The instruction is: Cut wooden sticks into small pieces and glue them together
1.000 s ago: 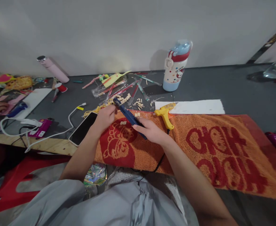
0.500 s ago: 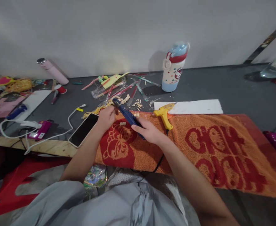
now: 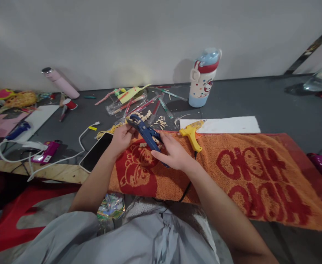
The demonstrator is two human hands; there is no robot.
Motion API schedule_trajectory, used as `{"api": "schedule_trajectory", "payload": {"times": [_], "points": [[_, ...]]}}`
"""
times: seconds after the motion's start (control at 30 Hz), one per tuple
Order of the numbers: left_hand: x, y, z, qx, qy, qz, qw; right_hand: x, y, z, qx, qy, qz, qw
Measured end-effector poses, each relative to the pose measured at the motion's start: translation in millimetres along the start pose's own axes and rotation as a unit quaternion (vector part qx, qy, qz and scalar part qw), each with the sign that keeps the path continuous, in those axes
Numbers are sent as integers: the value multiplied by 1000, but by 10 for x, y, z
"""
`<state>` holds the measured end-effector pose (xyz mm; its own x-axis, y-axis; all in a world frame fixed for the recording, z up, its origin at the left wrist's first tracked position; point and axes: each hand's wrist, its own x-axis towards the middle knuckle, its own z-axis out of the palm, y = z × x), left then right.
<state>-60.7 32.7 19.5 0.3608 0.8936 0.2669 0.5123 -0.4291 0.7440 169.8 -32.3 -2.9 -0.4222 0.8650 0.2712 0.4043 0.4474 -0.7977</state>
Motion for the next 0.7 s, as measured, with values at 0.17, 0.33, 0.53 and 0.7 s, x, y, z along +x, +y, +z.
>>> {"api": "schedule_trajectory", "payload": {"times": [0.17, 0.33, 0.53, 0.7], "points": [[-18, -12, 4, -100, -34, -32, 994, 5, 14, -40, 10, -17, -16, 1000], [-12, 35, 6, -117, -61, -52, 990, 5, 11, -55, 3, -10, -14, 1000], [-4, 0, -9, 13, -25, 1, 1000, 2, 23, -43, -4, -2, -7, 1000], [1, -39, -2, 134, 5, 29, 991, 4, 30, -31, 7, -3, -13, 1000]]}}
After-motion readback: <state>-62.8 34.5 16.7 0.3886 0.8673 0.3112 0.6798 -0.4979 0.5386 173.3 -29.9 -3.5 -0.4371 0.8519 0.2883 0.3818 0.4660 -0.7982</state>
